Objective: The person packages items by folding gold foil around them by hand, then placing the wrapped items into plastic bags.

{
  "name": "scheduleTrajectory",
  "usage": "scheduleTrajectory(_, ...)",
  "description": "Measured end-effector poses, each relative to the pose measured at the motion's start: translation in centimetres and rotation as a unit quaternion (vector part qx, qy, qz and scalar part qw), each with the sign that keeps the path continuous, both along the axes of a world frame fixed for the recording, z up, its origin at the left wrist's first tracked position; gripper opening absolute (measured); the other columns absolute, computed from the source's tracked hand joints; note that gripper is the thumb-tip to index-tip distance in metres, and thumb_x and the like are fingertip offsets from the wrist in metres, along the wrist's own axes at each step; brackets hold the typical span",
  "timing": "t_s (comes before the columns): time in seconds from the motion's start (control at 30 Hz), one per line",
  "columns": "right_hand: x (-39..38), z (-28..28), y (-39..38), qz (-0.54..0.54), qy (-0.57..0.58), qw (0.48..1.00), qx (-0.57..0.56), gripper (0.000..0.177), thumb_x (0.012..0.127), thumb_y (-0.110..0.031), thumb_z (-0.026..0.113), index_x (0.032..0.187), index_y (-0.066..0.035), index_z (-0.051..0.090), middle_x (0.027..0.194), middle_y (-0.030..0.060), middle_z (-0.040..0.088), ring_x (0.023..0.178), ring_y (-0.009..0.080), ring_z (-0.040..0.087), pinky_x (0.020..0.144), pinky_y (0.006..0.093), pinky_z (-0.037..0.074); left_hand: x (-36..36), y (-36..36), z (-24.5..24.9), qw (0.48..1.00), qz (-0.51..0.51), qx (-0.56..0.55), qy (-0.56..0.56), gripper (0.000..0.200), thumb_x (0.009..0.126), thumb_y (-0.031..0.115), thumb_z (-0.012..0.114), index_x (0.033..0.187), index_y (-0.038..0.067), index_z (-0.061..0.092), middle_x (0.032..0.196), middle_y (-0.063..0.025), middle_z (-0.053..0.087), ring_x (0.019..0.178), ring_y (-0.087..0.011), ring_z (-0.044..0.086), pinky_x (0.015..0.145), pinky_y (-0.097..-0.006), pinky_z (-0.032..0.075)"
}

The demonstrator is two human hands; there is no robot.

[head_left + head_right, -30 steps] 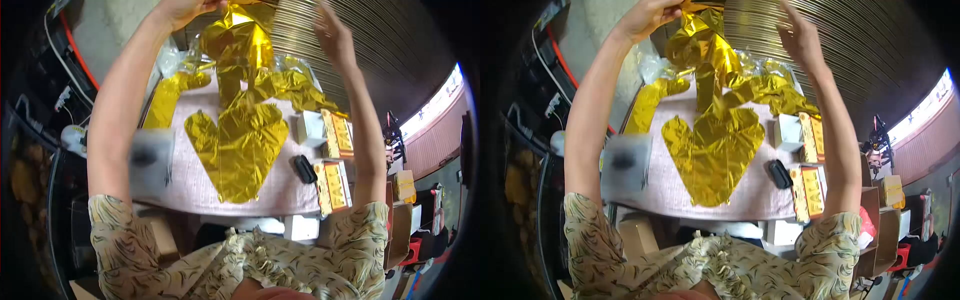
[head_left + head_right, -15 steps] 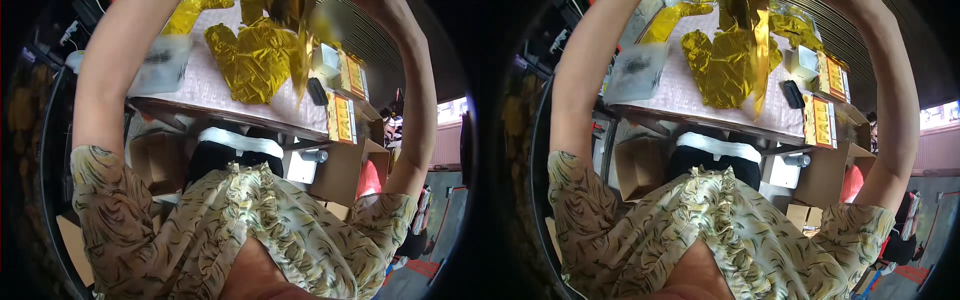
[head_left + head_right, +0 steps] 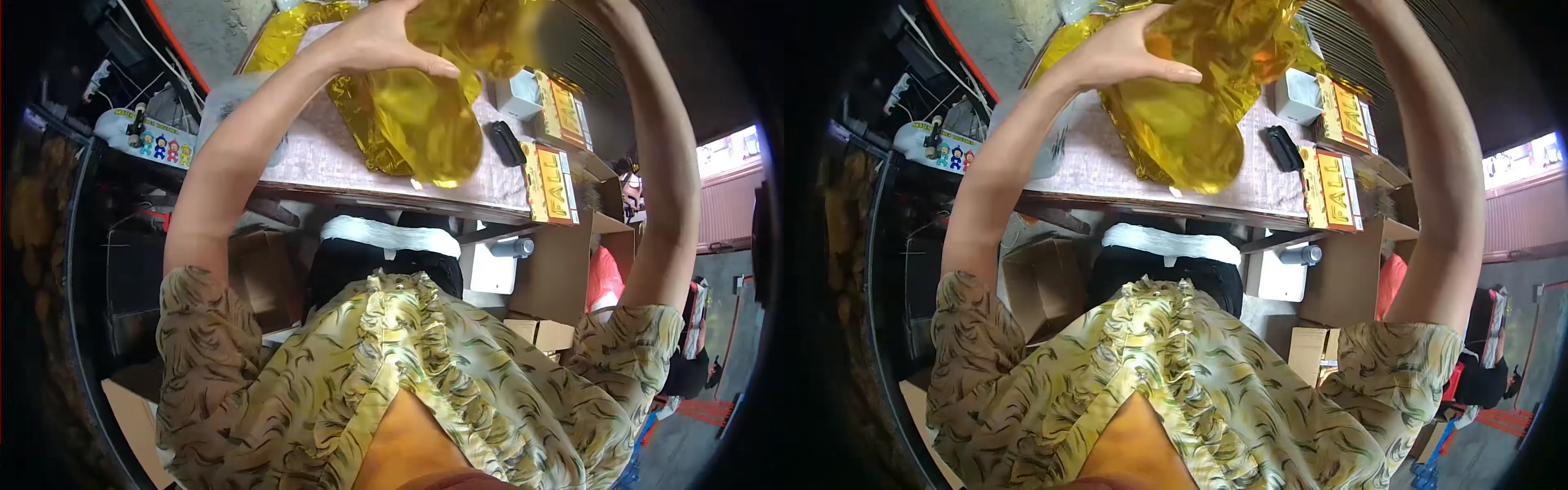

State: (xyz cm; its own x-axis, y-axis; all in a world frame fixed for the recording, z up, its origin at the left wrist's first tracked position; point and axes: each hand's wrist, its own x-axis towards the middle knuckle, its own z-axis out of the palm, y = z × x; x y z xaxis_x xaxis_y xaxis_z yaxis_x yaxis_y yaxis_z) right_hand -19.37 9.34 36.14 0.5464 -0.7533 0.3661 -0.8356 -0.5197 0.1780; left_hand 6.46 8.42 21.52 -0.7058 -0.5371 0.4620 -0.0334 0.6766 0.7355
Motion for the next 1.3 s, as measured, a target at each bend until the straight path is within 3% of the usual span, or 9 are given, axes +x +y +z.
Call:
scheduleTrajectory(0.03,1.9,0.1,1.0,-0.219,0.140,0.962,-0.088,0.018,0.092,-0.021,0.071,0.083,-0.005,0.074,0.073,0.0132,0.070,0.066,0.0273,0.069,0.057,0.0428,0.055,-0.8,-1.7,-0.8,1.000,-0.004,0.004,-0.003,0.075,0.078,0.038,0.088,0.134,-0.001,0.060,0.122,-0.0178,0.071,0.104,-0.0199,0.069,0.086,-0.0355,0.056)
scheduleTrajectory(0.27,3.4,1.8,8.6,-0.314,0.168,0.917,-0.180,0.011,0.087,-0.021,0.076,0.088,-0.010,0.078,0.088,0.0129,0.075,0.090,0.0307,0.072,0.078,0.0446,0.057,-5.7,-11.1,-3.0,0.967,0.175,-0.174,0.054,0.028,0.079,0.013,0.077,0.106,0.011,0.075,0.084,-0.0178,0.073,0.076,-0.0319,0.072,0.067,-0.0419,0.053)
scheduleTrajectory(0.4,1.5,-3.6,11.8,-0.175,0.045,0.975,-0.126,0.018,0.091,-0.010,0.073,0.108,-0.005,0.074,0.104,0.0088,0.076,0.102,0.0251,0.075,0.091,0.0348,0.058,-8.2,-16.7,-7.9,0.954,0.129,-0.185,0.196,0.020,0.079,0.003,0.077,0.097,0.010,0.074,0.086,-0.0131,0.072,0.081,-0.0281,0.071,0.072,-0.0375,0.054)
scheduleTrajectory(0.47,3.1,-7.7,12.5,-0.034,0.001,0.981,-0.189,0.020,0.078,-0.005,0.081,0.097,-0.009,0.077,0.103,0.0107,0.074,0.083,0.0294,0.072,0.072,0.0379,0.058,-9.1,-18.7,-10.9,0.941,0.159,-0.218,0.203,0.020,0.075,0.000,0.079,0.091,0.010,0.072,0.086,-0.0110,0.071,0.088,-0.0286,0.070,0.076,-0.0392,0.054)
scheduleTrajectory(0.6,8.0,-15.6,13.0,-0.067,-0.025,0.995,-0.065,0.018,0.070,0.000,0.079,0.083,-0.005,0.068,0.084,0.0078,0.065,0.074,0.0254,0.065,0.066,0.0395,0.053,-9.2,-22.4,-18.2,0.973,0.103,-0.179,0.106,0.028,0.087,0.019,0.078,0.115,0.012,0.075,0.102,-0.0046,0.076,0.092,-0.0204,0.071,0.097,-0.0379,0.051)
scheduleTrajectory(0.67,9.0,-20.3,12.0,-0.049,-0.036,0.998,-0.015,0.018,0.073,-0.005,0.075,0.086,-0.005,0.063,0.084,0.0086,0.059,0.072,0.0262,0.062,0.063,0.0396,0.052,-8.4,-22.0,-20.9,0.927,0.209,-0.312,-0.021,0.042,0.084,0.014,0.076,0.125,0.017,0.071,0.112,-0.0072,0.073,0.106,-0.0303,0.070,0.102,-0.0419,0.052)
scheduleTrajectory(0.77,9.8,-26.4,9.9,-0.106,-0.020,0.993,0.041,0.012,0.077,-0.008,0.070,0.083,-0.006,0.060,0.083,0.0091,0.058,0.079,0.0269,0.066,0.064,0.0379,0.054,-6.6,-22.6,-24.3,0.916,0.313,-0.200,-0.152,0.051,0.085,0.016,0.075,0.136,0.017,0.065,0.125,-0.0102,0.070,0.117,-0.0352,0.065,0.104,-0.0443,0.051)
scheduleTrajectory(1.2,12.6,-32.4,7.0,-0.117,-0.064,0.986,0.097,0.024,0.077,-0.021,0.077,0.089,-0.003,0.065,0.087,0.0110,0.065,0.080,0.0295,0.070,0.065,0.0414,0.056,2.5,-11.0,-24.6,0.960,0.194,-0.165,-0.118,0.025,0.091,0.022,0.075,0.110,0.008,0.076,0.119,-0.0101,0.073,0.110,-0.0299,0.068,0.097,-0.0423,0.053)
scheduleTrajectory(1.3,12.3,-27.9,6.7,-0.176,-0.117,0.909,0.359,0.061,0.081,-0.048,0.083,0.118,-0.001,0.071,0.114,0.0176,0.074,0.104,0.0367,0.072,0.080,0.0427,0.059,2.8,-11.0,-25.7,0.970,0.176,-0.128,-0.112,0.025,0.091,0.025,0.075,0.110,0.009,0.077,0.120,-0.0088,0.073,0.112,-0.0291,0.068,0.099,-0.0424,0.052)
